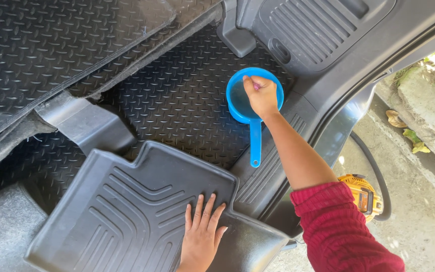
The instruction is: The person wipes a black rubber car floor mat with a pink cloth. They dip the cloth into a blue water container and scrub the mat's grooves and edges, then flip the mat over to clean the other side.
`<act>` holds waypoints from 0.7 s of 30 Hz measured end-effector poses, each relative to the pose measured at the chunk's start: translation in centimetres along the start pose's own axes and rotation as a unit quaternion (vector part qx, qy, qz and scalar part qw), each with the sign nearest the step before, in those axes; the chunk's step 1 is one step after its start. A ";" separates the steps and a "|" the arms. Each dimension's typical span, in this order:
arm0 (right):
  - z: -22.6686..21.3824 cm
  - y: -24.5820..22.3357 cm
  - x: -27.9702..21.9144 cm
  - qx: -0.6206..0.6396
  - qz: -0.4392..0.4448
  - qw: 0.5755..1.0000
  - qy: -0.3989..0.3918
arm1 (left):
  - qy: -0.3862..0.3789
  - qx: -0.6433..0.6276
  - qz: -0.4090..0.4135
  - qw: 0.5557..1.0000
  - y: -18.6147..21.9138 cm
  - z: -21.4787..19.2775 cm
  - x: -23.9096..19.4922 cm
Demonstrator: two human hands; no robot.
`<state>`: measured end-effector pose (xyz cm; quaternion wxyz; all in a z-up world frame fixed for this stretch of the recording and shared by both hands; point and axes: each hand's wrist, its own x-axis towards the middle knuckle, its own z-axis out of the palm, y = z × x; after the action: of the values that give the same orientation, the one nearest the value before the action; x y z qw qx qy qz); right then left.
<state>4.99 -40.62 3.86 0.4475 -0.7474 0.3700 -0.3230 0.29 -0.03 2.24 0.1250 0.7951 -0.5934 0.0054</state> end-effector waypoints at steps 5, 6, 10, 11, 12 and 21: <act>0.2 0.6 0.4 -0.017 0.005 1.000 0.003 | 0.002 -0.009 0.000 1.000 -0.1 0.0 0.0; 0.2 0.6 0.4 -0.020 0.011 1.000 0.003 | 0.005 -0.009 0.000 1.000 0.0 0.0 0.0; 0.6 0.8 0.4 -0.014 0.002 1.000 -0.008 | 0.001 -0.002 -0.002 1.000 -0.1 0.3 0.0; 0.7 0.8 0.5 -0.007 0.004 1.000 -0.008 | 0.001 -0.008 -0.001 1.000 -0.1 0.3 0.0; 0.8 0.8 0.4 0.001 0.008 1.000 -0.008 | 0.000 -0.014 0.000 1.000 -0.1 0.2 -0.1; -1.2 -0.9 1.1 0.175 0.100 0.977 -0.067 | -0.033 -0.086 -0.009 0.996 -0.2 -0.7 0.1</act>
<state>4.79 -41.76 5.31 0.6251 -0.6366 0.3501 -0.2852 0.59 0.12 2.92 0.1737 0.7866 -0.5880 -0.0734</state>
